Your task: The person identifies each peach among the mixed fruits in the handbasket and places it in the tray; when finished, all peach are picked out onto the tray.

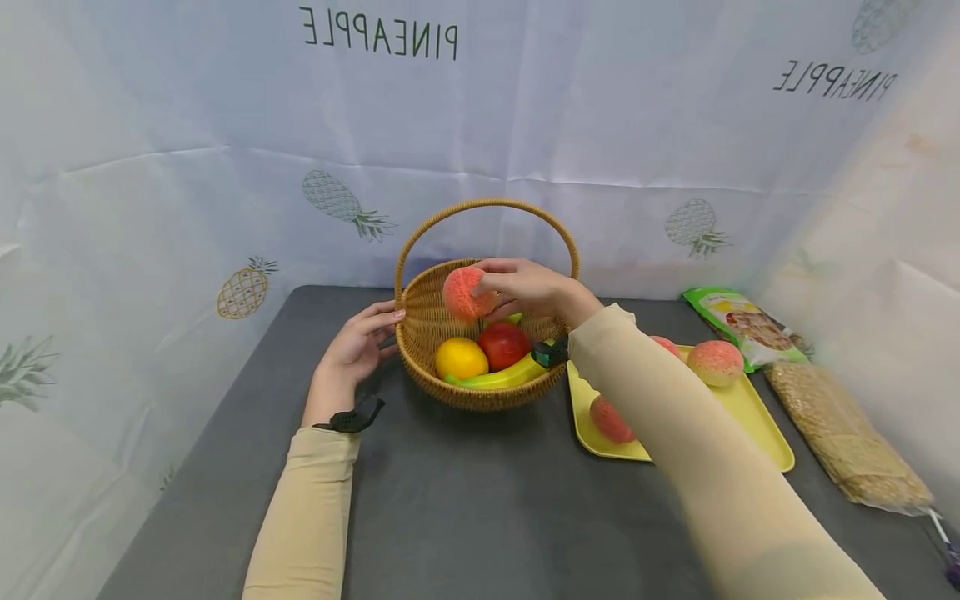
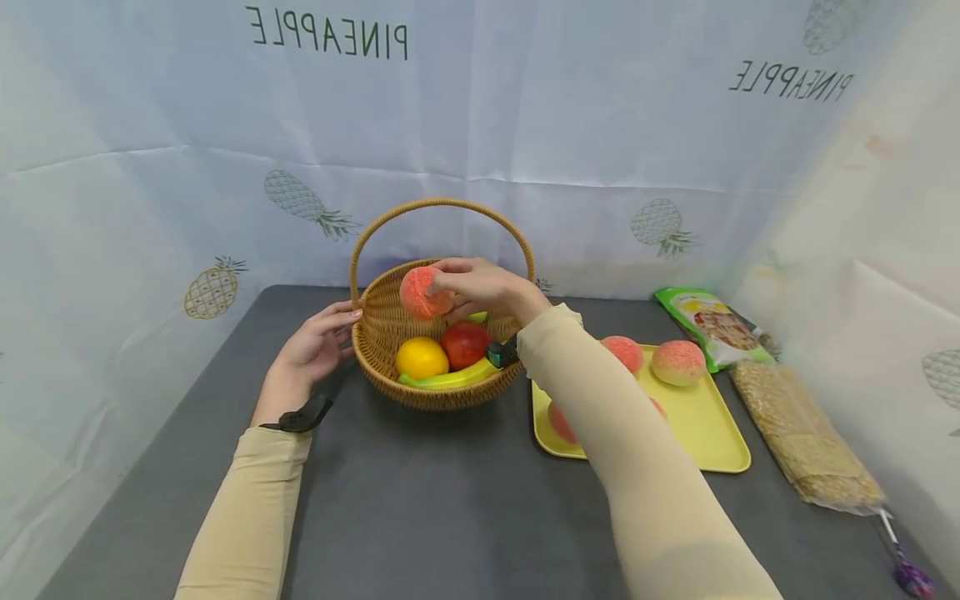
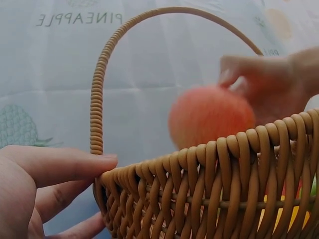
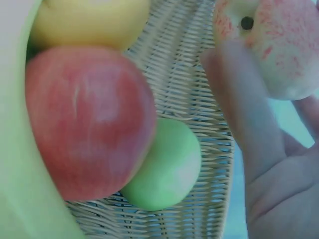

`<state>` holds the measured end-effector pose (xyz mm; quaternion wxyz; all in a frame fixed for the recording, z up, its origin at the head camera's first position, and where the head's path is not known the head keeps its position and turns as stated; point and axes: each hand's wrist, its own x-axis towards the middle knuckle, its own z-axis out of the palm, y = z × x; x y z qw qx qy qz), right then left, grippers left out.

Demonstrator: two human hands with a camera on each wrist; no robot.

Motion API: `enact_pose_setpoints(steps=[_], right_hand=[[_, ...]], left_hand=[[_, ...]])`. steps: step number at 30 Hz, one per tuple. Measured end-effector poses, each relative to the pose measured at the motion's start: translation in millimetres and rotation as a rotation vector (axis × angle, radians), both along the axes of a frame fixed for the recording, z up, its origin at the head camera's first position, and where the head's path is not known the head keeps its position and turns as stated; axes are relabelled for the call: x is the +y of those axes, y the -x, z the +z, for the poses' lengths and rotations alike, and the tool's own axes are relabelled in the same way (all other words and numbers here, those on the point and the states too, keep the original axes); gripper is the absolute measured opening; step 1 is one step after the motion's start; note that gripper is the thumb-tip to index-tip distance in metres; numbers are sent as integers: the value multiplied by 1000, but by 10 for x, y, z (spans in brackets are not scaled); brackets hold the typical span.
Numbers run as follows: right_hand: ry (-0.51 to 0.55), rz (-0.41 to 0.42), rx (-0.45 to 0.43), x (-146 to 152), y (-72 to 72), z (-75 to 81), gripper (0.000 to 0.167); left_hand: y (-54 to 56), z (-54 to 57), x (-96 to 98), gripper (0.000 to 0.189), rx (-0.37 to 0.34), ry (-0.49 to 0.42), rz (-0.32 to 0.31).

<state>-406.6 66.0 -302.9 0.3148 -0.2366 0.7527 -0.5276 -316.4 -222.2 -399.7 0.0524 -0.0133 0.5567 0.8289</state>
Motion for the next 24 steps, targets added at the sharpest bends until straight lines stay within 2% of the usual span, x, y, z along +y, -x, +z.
enact_pose_setpoints(steps=[8,16,20,24], right_hand=[[216,24,-118,252,-140,103,60],[332,67,-197,448,-282,152,63],[362,72,-203,568,-319,126,64],[353,38,-151,698,-350,94,56]], left_hand=[[-11,-2,-4,22,-2,-17,-2],[-29,37,-40,20,14,-13,-8],[-20,39,-38,21,6,-15,-24],[-16,21,-2,25,-4,-11,-26]])
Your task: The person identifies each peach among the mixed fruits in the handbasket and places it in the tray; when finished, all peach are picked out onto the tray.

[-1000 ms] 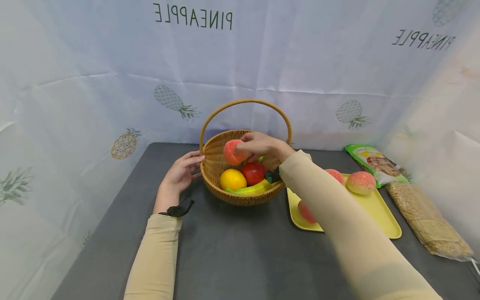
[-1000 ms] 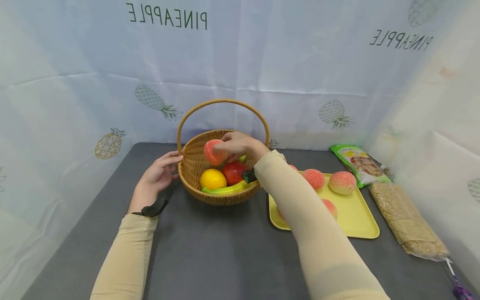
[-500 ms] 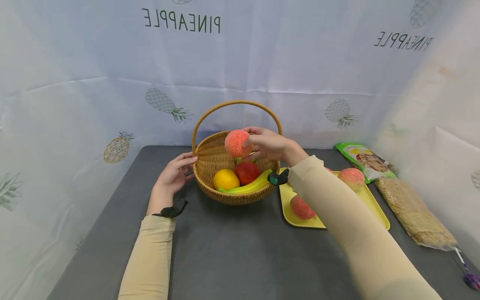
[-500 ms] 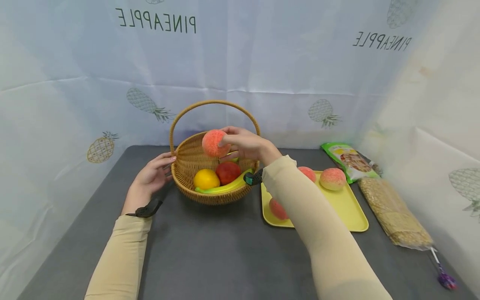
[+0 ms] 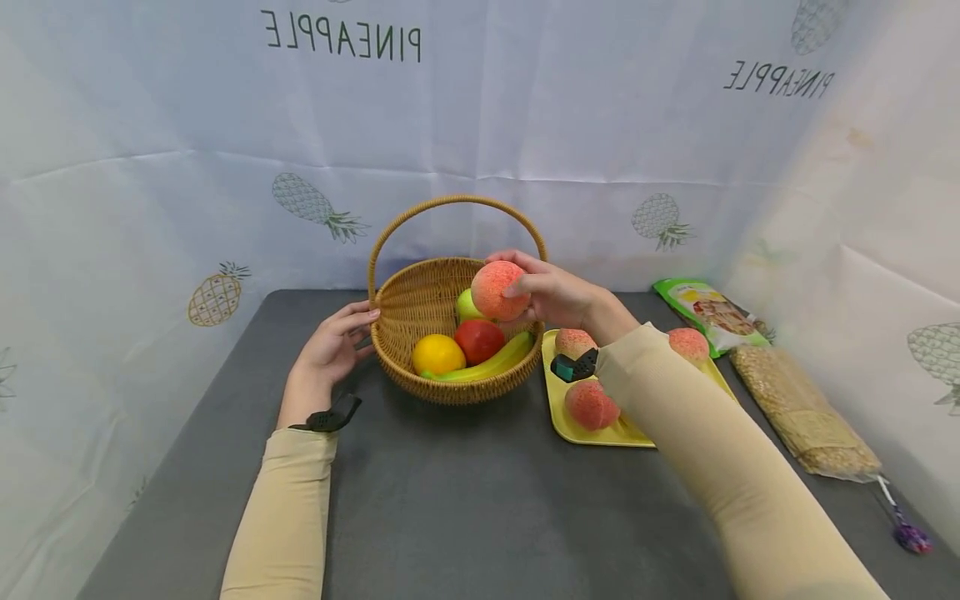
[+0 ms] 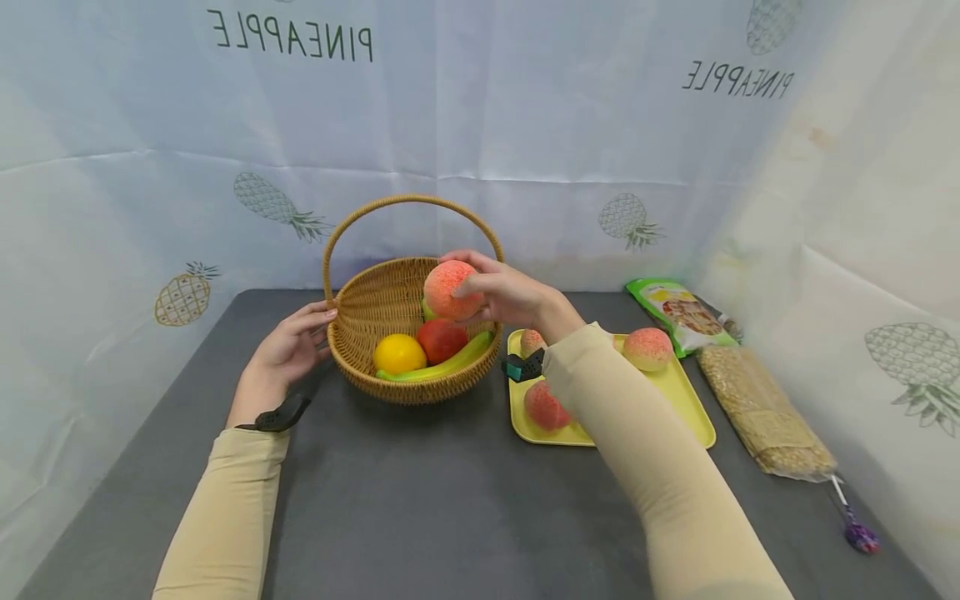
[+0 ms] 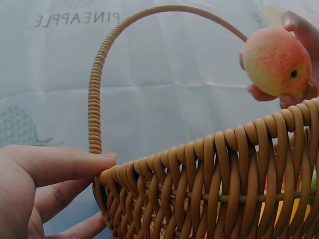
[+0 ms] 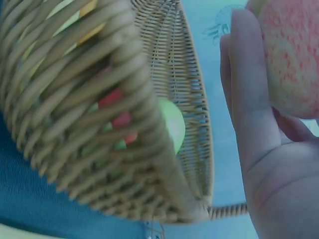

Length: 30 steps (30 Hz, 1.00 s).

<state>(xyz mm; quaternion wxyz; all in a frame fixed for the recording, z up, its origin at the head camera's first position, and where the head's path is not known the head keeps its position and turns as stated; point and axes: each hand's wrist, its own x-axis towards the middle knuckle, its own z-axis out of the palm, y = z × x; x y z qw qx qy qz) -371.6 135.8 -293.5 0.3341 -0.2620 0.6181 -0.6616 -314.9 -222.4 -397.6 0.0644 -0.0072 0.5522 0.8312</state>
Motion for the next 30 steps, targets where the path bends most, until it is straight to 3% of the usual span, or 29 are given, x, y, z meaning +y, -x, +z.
enact_pose_setpoints(steps=[6,11,21,30], right_hand=[[-127,-54,130,227,-64,32,54],[-221,-77,179,454,-136,63,59],[-341,-57,339,893,-263,84,60],[-411,-105,337,1306,-377,-19,61]], left_hand=[[-1,-7,11,25,5,-7,-2],[-6,-3,5,23,9,-13,3],[-19,26,-11,28,5,-18,10],[-22,-3,2,24,2,-12,7]])
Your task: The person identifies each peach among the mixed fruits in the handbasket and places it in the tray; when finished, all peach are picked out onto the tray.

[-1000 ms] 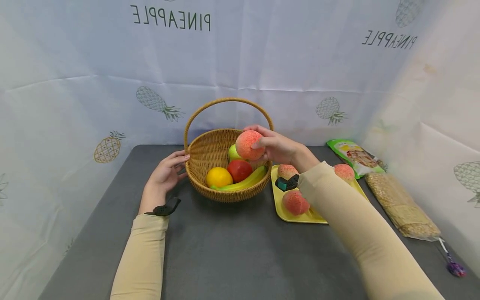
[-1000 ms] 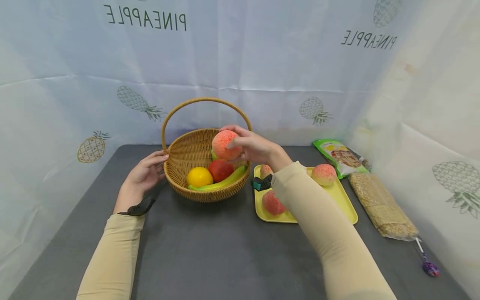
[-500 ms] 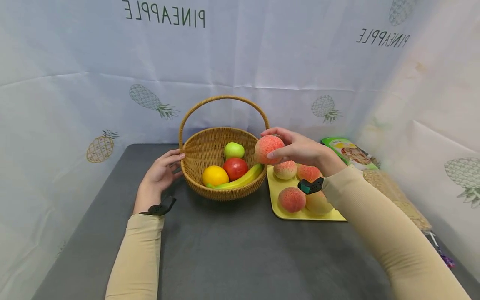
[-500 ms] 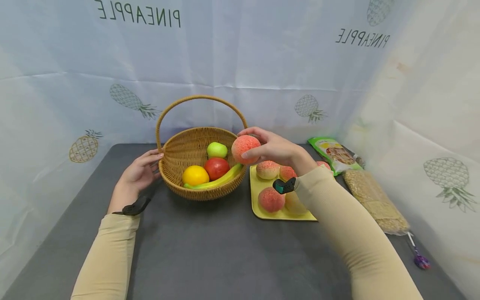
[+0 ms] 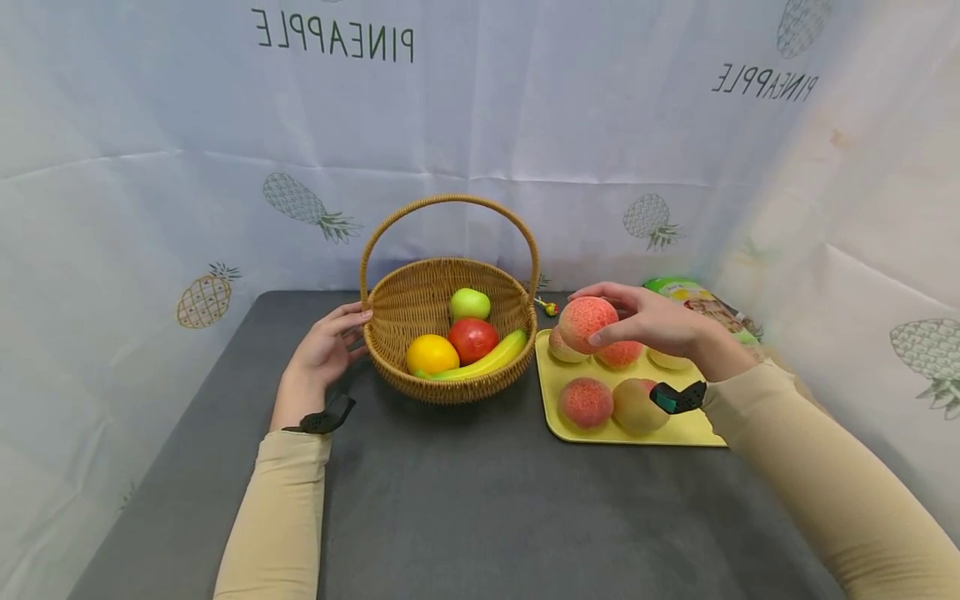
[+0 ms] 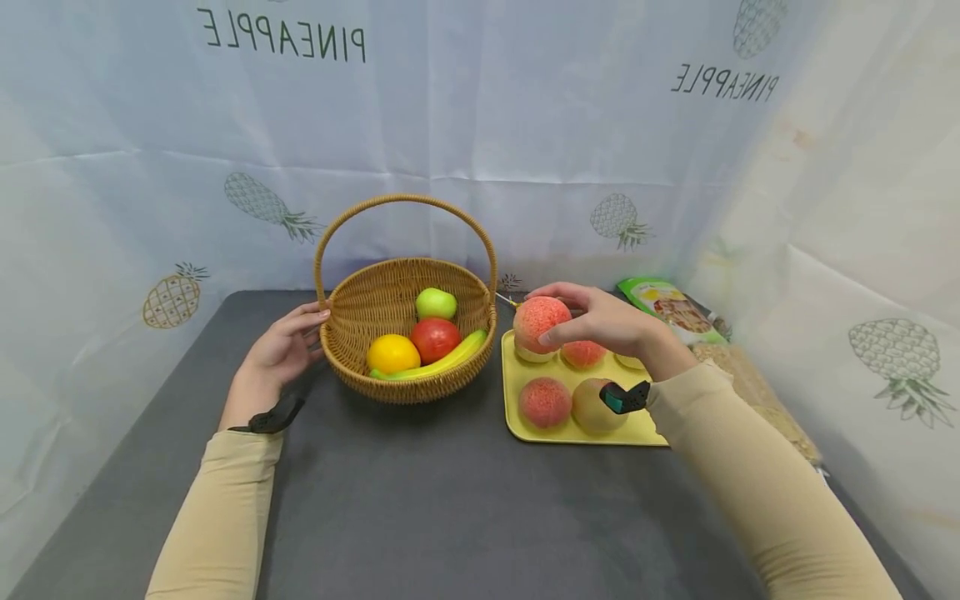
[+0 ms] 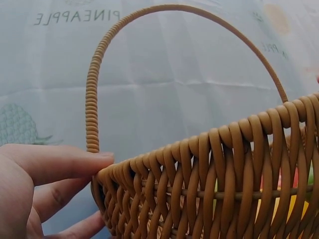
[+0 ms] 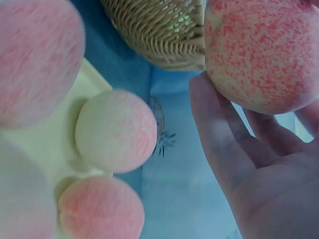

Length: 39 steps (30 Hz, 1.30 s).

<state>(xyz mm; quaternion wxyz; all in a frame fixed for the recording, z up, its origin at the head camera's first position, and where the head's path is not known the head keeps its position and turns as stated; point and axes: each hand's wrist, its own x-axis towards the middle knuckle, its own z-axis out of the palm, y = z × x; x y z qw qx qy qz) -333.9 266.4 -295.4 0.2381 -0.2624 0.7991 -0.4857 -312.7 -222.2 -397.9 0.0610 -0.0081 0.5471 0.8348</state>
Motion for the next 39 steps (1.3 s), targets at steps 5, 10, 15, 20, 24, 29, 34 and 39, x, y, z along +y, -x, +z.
enact_pose_setpoints(steps=[5,10,15,20,24,29,34,39], right_hand=[[-12,-35,2,199,-75,-30,57],[-44,-104,29,427,-139,-89,55],[-84,-170,68,714,-182,-175,52],[-69,-210,36,991,-205,-262,55],[-90,-253,26,1197,-235,-304,56],[-142,-268,14,1426,-276,-361,60],[-182,-294,-37,1624,-311,-434,69],[-172,-291,-65,1695,-295,-521,66]], left_hand=[[1,-16,4,33,1,13,4],[13,-12,14,39,-13,16,13],[12,-7,8,40,-21,16,11],[8,-15,4,38,-18,14,6],[14,-10,5,37,-16,14,0],[24,2,-2,42,-15,5,-13],[25,21,6,46,-15,10,-28],[8,-2,-29,46,-17,7,-29]])
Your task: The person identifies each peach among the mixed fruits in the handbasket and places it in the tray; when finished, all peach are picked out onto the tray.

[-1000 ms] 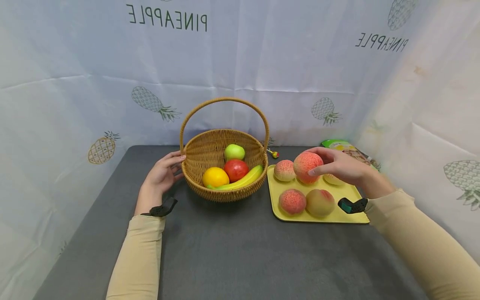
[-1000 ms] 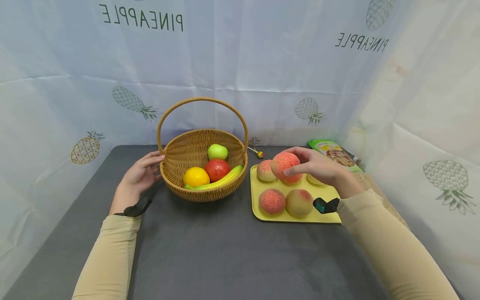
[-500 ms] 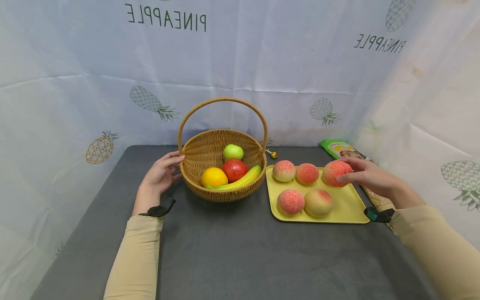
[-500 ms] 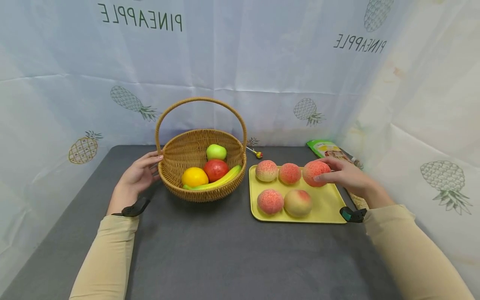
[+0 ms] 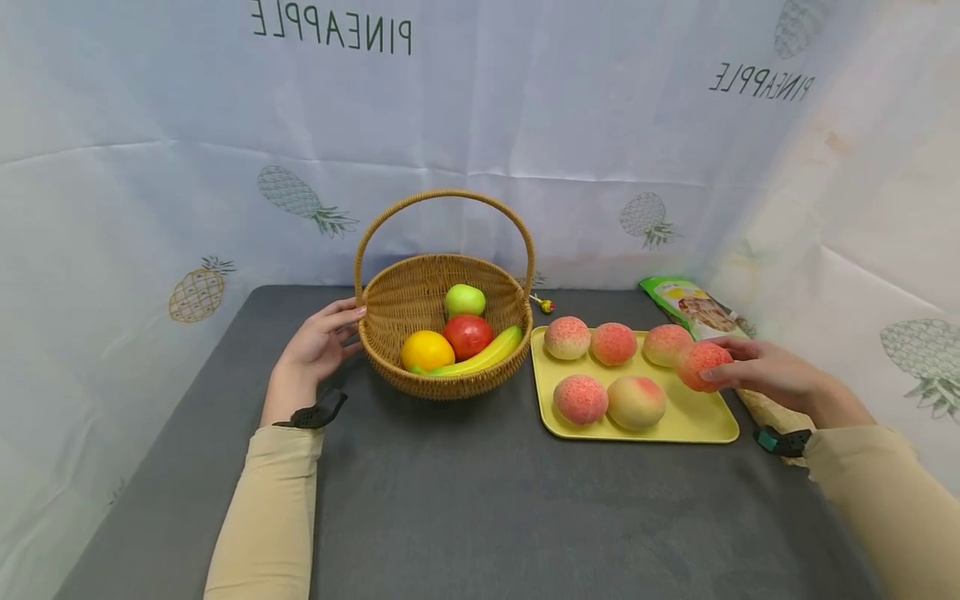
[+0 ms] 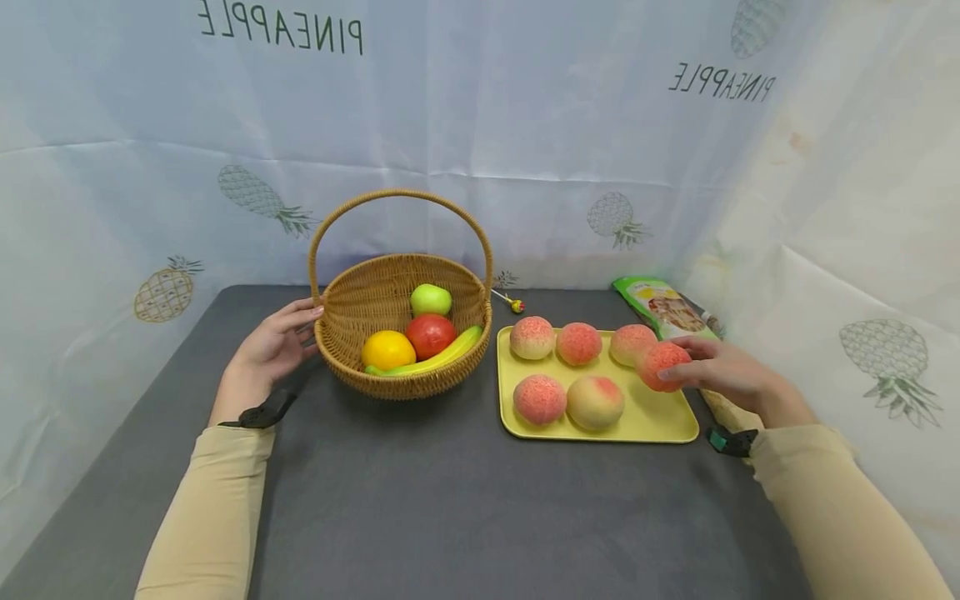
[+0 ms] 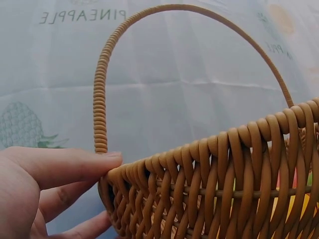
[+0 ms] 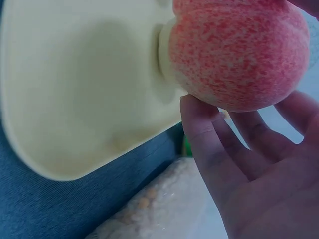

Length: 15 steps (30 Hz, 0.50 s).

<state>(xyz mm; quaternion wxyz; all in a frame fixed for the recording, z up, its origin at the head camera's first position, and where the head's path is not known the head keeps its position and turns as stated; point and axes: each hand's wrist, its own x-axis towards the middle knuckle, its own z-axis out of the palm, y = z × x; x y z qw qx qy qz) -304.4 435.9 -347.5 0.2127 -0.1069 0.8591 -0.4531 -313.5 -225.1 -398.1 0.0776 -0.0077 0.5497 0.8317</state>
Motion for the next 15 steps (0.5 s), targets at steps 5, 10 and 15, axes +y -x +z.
enact_pose_setpoints(steps=[5,10,15], right_hand=[[-24,32,17,25,2,-85,63],[-77,72,5,64,-28,-156,64],[-116,80,-40,82,-73,-208,68]], left_hand=[[0,-13,-14,43,5,1,3],[13,-15,-6,44,12,9,8],[30,-6,1,39,8,6,9]])
